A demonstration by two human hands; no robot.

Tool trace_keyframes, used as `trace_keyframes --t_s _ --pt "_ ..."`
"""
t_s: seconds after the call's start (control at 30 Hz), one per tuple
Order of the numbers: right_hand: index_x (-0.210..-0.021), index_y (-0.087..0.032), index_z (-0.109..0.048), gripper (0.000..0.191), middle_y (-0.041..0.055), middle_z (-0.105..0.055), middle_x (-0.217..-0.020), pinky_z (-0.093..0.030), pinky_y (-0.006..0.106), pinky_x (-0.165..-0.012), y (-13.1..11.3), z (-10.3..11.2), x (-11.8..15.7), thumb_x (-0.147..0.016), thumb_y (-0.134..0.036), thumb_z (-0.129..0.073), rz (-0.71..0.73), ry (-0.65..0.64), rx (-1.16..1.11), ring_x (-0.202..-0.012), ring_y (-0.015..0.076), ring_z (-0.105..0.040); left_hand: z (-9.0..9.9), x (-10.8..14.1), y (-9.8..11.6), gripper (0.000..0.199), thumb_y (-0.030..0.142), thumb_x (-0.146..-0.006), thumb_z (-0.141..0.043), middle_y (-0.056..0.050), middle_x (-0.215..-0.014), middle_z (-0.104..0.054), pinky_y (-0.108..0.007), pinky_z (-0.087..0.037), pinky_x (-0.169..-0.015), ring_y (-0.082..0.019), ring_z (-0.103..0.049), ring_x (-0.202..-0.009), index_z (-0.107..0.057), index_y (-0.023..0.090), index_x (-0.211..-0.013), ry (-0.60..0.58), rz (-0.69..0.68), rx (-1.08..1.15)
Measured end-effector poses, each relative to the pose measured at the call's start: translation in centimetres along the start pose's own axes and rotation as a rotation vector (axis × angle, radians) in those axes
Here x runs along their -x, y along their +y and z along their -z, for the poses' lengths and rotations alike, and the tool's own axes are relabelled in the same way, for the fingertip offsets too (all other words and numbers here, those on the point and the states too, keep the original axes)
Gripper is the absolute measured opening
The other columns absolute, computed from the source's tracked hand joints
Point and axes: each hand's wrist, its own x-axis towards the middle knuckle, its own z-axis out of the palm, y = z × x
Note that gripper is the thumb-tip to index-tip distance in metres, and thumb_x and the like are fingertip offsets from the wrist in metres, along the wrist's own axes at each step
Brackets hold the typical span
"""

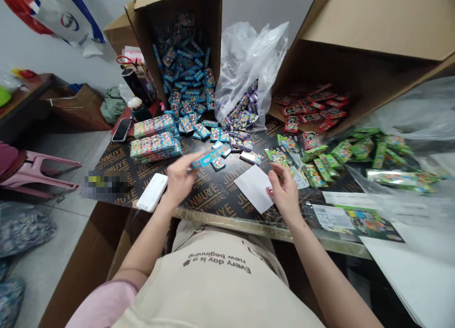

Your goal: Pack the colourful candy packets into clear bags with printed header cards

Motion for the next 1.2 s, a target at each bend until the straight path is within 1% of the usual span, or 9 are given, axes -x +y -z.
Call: trace_keyframes --t_s 0.13,0.27,0.4,0.57,0.7,0.83,1.0,1.1,1.2 --pt "-0.118 -0.013 -0.059 0.048 0.0211 -0.061 -0.124 -0.031 0.056 -0.101 2.8 -0.1 2.2 -0.089 -0.049 -0.049 0.268 -0.187 0.61 -0.125 0.0364 -0.047 3.8 -3.7 -5.0 0.042 0.009 -0.079 -0.051 -0.008 -0.129 -0.061 -0.05 -0.025 -0.115 -0.027 -0.05 -0.127 -0.064 0.022 -0.117 0.167 0.002 -0.45" --pt "-0.122 -0.004 -0.056 0.048 0.0252 -0.066 -0.112 -0.025 0.061 -0.102 2.8 -1.1 4.4 -0.087 -0.037 -0.053 0.299 -0.374 0.937 -0.12 0.0389 -0.049 5.1 -4.7 -11.5 0.041 0.022 -0.081 -0.061 -0.018 -0.135 -0.055 -0.068 -0.013 -0.11 -0.038 -0.039 -0.133 -0.057 0.01 -0.12 -0.005 0.103 -0.508" --pt "-0.099 -0.007 -0.067 0.025 0.0217 -0.07 -0.091 -0.023 0.058 -0.107 1.7 -1.4 4.9 -0.084 -0.02 -0.052 0.298 -0.419 0.98 -0.101 0.0347 -0.058 5.3 -4.7 -13.7 0.078 0.057 -0.071 -0.072 -0.021 -0.148 -0.038 -0.076 -0.012 -0.104 -0.052 -0.017 -0.139 -0.047 0.009 -0.127 -0.07 0.086 -0.505" --pt "-0.079 -0.017 -0.07 0.027 0.0101 -0.071 -0.076 -0.024 0.057 -0.109 2.2 -0.1 3.6 -0.082 -0.008 -0.044 0.165 -0.36 0.616 -0.076 0.0241 -0.064 2.2 -4.6 -9.6 0.09 0.064 -0.07 -0.068 -0.015 -0.157 -0.023 -0.07 -0.006 -0.111 -0.047 -0.008 -0.144 -0.036 0.021 -0.143 -0.029 0.058 -0.359" --pt "-0.086 -0.02 -0.068 0.023 0.0035 -0.073 -0.08 -0.044 0.052 -0.093 2.2 1.3 2.3 -0.081 -0.039 -0.056 -0.145 -0.175 -0.2 -0.074 0.0227 -0.066 -3.4 -2.2 -4.7 0.077 0.052 -0.079 -0.066 -0.015 -0.156 -0.027 -0.057 -0.012 -0.117 -0.035 -0.018 -0.145 -0.038 0.02 -0.144 -0.331 0.089 -0.022" --pt "-0.096 -0.023 -0.066 0.043 0.0032 -0.074 -0.088 -0.054 0.039 -0.076 0.7 1.5 2.0 -0.064 -0.05 -0.074 -0.386 -0.173 -0.774 -0.079 0.0223 -0.069 -9.0 0.9 -0.9 0.091 0.05 -0.072 -0.072 -0.02 -0.149 -0.039 -0.049 -0.029 -0.114 -0.031 -0.038 -0.138 -0.032 0.017 -0.146 -0.493 0.321 0.438" --pt "-0.088 -0.021 -0.066 0.045 0.0043 -0.075 -0.087 -0.056 0.039 -0.074 -1.1 0.9 2.6 -0.055 -0.047 -0.082 -0.482 -0.269 -0.898 -0.083 0.0249 -0.07 -11.8 2.8 2.7 0.1 0.046 -0.062 -0.08 -0.017 -0.135 -0.056 -0.043 -0.044 -0.104 -0.029 -0.055 -0.124 -0.034 0.016 -0.145 -0.53 0.428 0.793" --pt "-0.094 -0.021 -0.065 0.049 0.0057 -0.074 -0.093 -0.055 0.04 -0.078 -1.3 0.5 2.9 -0.058 -0.05 -0.08 -0.467 -0.3 -0.865 -0.087 0.0253 -0.069 -11.5 3.0 3.2 0.065 0.04 -0.06 -0.082 -0.012 -0.11 -0.071 -0.038 -0.052 -0.092 -0.026 -0.066 -0.101 -0.063 0.014 -0.116 -0.424 0.443 0.733" --pt "-0.115 -0.022 -0.058 0.057 0.0083 -0.069 -0.111 -0.051 0.04 -0.089 -1.1 0.3 3.1 -0.067 -0.049 -0.074 -0.331 -0.2 -0.707 -0.102 0.0237 -0.065 -10.3 2.8 2.4 0.033 0.04 -0.066 -0.076 -0.007 -0.084 -0.074 -0.034 -0.054 -0.075 -0.02 -0.067 -0.075 -0.07 0.012 -0.083 -0.316 0.509 0.634"
